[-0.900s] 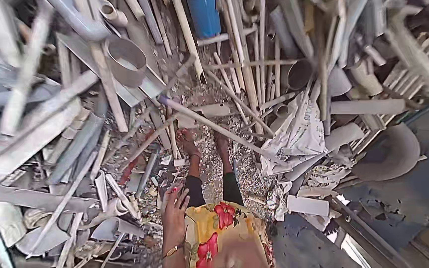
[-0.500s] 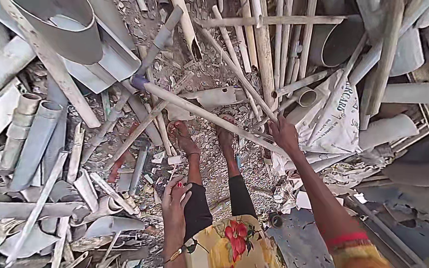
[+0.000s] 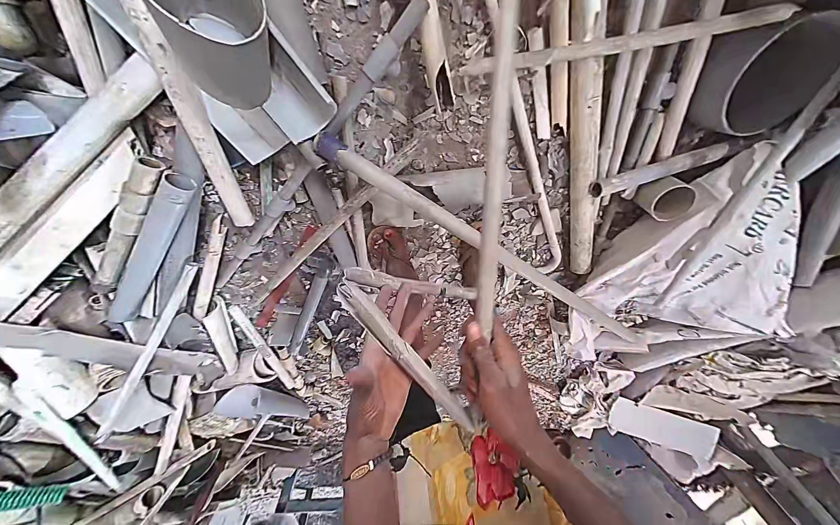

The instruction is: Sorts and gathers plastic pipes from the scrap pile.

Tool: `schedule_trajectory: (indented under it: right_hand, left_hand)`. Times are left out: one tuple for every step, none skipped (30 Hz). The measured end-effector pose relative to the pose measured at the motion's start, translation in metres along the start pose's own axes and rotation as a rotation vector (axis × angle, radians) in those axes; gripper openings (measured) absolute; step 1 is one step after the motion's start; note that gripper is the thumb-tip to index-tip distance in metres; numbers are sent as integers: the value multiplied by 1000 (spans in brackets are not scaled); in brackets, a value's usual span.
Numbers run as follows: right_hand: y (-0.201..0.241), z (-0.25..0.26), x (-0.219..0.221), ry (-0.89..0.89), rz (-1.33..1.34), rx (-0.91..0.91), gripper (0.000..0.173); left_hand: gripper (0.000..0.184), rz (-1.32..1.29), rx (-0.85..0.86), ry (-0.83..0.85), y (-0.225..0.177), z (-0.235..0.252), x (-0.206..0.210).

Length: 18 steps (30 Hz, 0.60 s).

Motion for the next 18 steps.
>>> schedule_trajectory:
  right_hand:
    - [-8, -5, 10, 41, -9, 22, 31]
    - [-16, -11, 19, 67, -16, 20, 32]
    - [-23, -15, 25, 78, -26, -1, 34]
    - [-29, -17, 29, 72, -49, -42, 38]
    - [-31, -17, 30, 58, -85, -91, 44]
    - [-32, -16, 29, 50, -133, -127, 51]
    - [-32, -14, 27, 49, -176, -146, 57]
    - [-30, -13, 26, 62, -207, -156, 59]
    - [-27, -11, 25, 77, -232, -158, 59]
    - [-24, -10, 25, 93, -261, -161, 59]
    - [-19, -9, 26, 107, -318, -170, 54]
    - [-14, -8, 27, 128, -407, -190, 51]
    - [-7, -8, 28, 164, -521, -203, 49]
    - [1, -9, 28, 229, -642, -180, 50]
    - [11, -9, 30, 309, -754, -115, 57]
    - [21, -11, 34, 362, -865, -63, 66]
    - [32, -11, 38, 397, -967, -10, 73]
    - [42, -11, 43, 403, -1036, 23, 76]
  left_hand:
    - [125, 13, 35, -76, -2, 0, -4]
    - [115, 23, 69, -157, -1, -1, -9]
    - [100, 21, 115, -253, 0, -3, -13]
    - [81, 19, 167, -344, 1, -3, -16]
    - [63, 42, 211, -410, 0, -1, -16]
    - [54, 60, 247, -459, -1, 0, -17]
    - [53, 50, 263, -466, -1, 0, -17]
    - [57, 3, 271, -452, -2, 0, -17]
    - [64, -45, 266, -418, -1, 1, -17]
    - [78, -55, 247, -373, -1, 3, -16]
    - [85, -34, 236, -360, -1, 4, -15]
    - [85, -4, 239, -381, 0, 4, -14]
    - [74, 15, 248, -426, 2, 5, -13]
    - [60, 9, 261, -480, 3, 4, -13]
    - [56, -24, 280, -512, 6, 3, -15]
    - [64, -80, 291, -498, 8, 2, -19]
    - [89, -119, 269, -480, 8, 0, -25]
    - [108, -118, 231, -465, 8, -2, -29]
Point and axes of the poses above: each hand's wrist, its own z-axis towards the middle knuckle, its own x-axis out of the palm, y = z × x, the point moved 1 cm from there along z, towards the middle knuckle, and after that the axes turned 13 degrees about -z, right-handed, at the moved point
